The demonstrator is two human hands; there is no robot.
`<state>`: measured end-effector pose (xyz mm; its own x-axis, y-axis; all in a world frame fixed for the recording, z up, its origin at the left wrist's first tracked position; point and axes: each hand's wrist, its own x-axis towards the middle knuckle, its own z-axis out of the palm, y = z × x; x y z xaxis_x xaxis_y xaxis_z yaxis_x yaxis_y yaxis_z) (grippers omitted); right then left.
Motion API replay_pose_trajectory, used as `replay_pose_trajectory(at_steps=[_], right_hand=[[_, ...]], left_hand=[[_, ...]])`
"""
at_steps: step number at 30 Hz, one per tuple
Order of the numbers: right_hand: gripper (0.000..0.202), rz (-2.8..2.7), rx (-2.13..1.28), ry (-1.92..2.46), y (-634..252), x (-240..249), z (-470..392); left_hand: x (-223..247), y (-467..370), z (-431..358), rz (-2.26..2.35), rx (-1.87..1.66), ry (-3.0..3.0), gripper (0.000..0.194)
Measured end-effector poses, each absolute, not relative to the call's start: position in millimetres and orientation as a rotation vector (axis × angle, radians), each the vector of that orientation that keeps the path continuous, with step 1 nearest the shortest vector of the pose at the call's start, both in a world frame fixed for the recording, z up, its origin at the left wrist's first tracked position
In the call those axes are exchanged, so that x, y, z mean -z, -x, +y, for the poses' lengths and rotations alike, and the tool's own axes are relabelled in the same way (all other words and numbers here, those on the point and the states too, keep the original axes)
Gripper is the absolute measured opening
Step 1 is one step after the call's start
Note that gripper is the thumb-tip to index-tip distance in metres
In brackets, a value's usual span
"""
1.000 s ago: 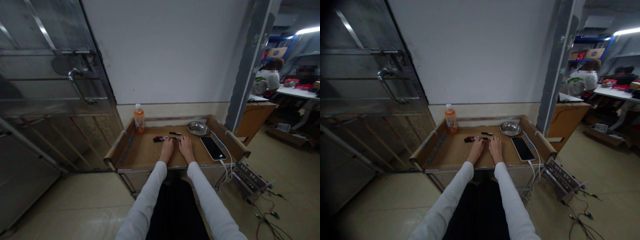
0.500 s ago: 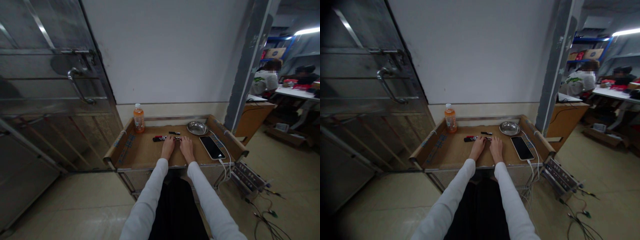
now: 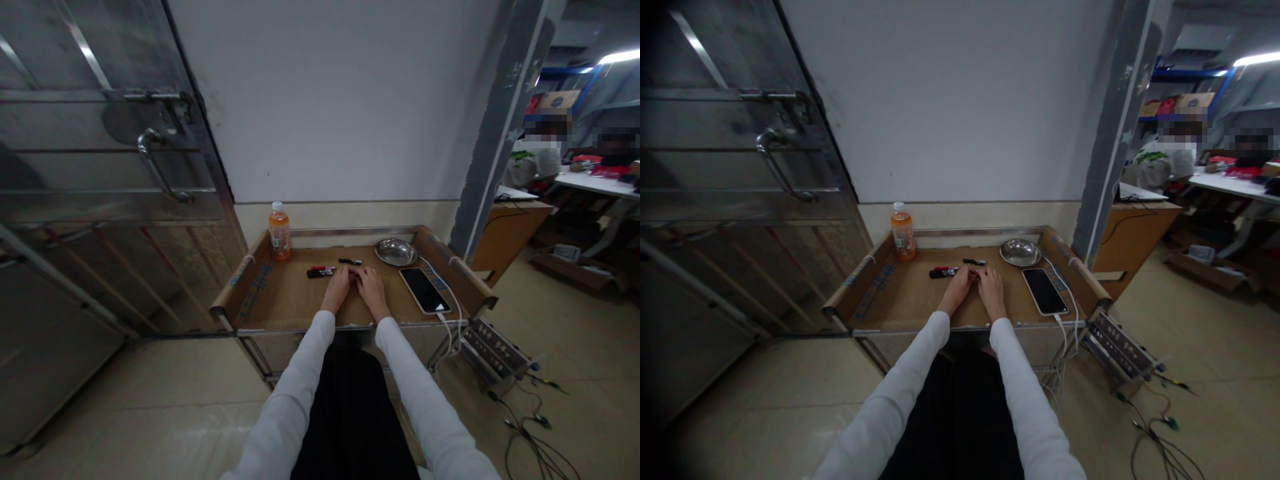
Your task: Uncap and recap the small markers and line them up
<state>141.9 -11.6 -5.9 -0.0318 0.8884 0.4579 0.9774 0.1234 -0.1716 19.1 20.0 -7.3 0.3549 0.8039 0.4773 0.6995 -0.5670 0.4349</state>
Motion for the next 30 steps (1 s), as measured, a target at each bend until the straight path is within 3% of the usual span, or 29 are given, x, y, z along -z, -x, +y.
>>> replay_pose_trajectory(at_steps=[7,14,30], right_hand=[[0.024,-1.776,0.323,1.913,-139.8,-0.3,-16.9],[0.025,-1.637,0.305,1.983,-143.5,1.9,-16.6],[0.029,-1.660,0.248,1.779,-141.4,-6.2,-20.1]], left_hand=[[2.6,-19.5,14.2,1.450,-0.884,-2.625,0.042],[1.6,-19.4,9.0,1.710,-0.768,-2.605,0.019],[-5.3,-17.8,0.4,1.724,-0.897,-2.593,0.018]])
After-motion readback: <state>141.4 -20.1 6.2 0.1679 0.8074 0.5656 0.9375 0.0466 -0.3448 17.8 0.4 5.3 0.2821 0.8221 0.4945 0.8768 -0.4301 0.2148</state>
